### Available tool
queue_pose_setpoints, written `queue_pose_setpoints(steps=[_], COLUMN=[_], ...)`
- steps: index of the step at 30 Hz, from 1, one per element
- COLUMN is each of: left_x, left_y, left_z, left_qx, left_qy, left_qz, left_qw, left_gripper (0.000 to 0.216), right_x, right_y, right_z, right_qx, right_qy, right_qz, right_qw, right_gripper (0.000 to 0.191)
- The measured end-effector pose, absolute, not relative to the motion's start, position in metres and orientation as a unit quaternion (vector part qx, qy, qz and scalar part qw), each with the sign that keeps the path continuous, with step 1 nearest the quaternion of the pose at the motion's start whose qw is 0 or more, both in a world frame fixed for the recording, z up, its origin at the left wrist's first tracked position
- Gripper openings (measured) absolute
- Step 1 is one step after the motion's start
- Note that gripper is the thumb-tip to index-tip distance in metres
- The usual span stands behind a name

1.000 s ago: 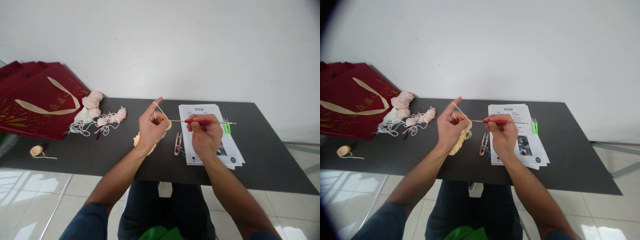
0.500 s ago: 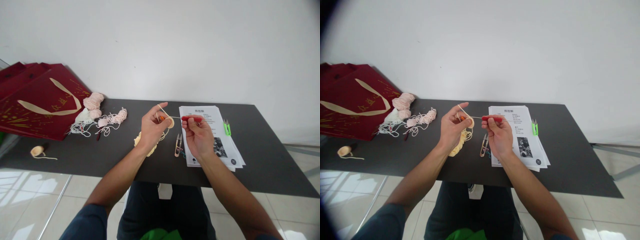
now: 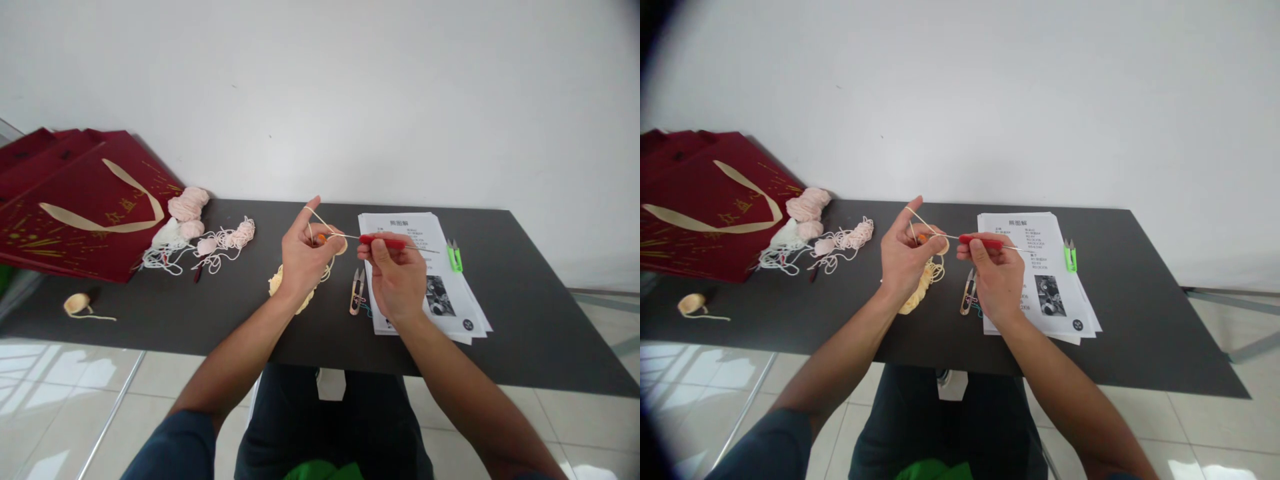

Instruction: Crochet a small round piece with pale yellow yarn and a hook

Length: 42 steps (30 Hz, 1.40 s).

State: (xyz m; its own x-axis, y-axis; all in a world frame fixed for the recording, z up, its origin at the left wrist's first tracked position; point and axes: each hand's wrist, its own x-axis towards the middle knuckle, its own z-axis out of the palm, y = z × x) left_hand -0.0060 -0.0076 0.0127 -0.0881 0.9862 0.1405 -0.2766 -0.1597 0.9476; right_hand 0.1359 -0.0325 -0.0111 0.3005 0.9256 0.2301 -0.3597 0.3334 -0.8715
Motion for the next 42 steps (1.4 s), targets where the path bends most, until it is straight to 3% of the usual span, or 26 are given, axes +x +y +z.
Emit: queue_pose_setpoints(steps=[6, 11, 14, 19, 22, 30, 42], left_x=[-0.005, -0.004, -0.006, -0.009, -0.008, -0.006, -0.009], left_y=[-0.006, -0.007, -0.008, -0.007, -0.007, -0.007, -0.007], left_z=[0.008, 0.008, 0.012, 0.016, 0.013, 0.004, 0.013], left_qx=[0.41, 0.338, 0.314, 0.312, 0.343, 0.391, 0.378], left_qy=[0.365, 0.333, 0.319, 0.322, 0.328, 0.334, 0.335], left_qz=[0.627, 0.622, 0.608, 0.601, 0.604, 0.614, 0.624], left_qw=[0.553, 0.623, 0.656, 0.662, 0.64, 0.599, 0.596], left_gripper=[0.091, 0.087, 0.086, 0.088, 0.089, 0.085, 0.077], right_x=[0.132, 0.136, 0.136, 0.135, 0.141, 0.144, 0.147], right_y=[-0.047, -0.052, -0.05, -0.037, -0.028, -0.029, -0.027], right_z=[-0.009, -0.014, -0.02, -0.022, -0.018, -0.006, -0.005], right_qx=[-0.423, -0.35, -0.335, -0.315, -0.308, -0.306, -0.299], right_qy=[-0.517, -0.641, -0.641, -0.487, -0.46, -0.369, -0.394], right_qz=[0.254, 0.137, 0.182, 0.407, 0.47, 0.525, 0.468], right_qw=[0.699, 0.669, 0.666, 0.705, 0.688, 0.704, 0.732], right_gripper=[0.017, 0.04, 0.042, 0.018, 0.009, 0.009, 0.011])
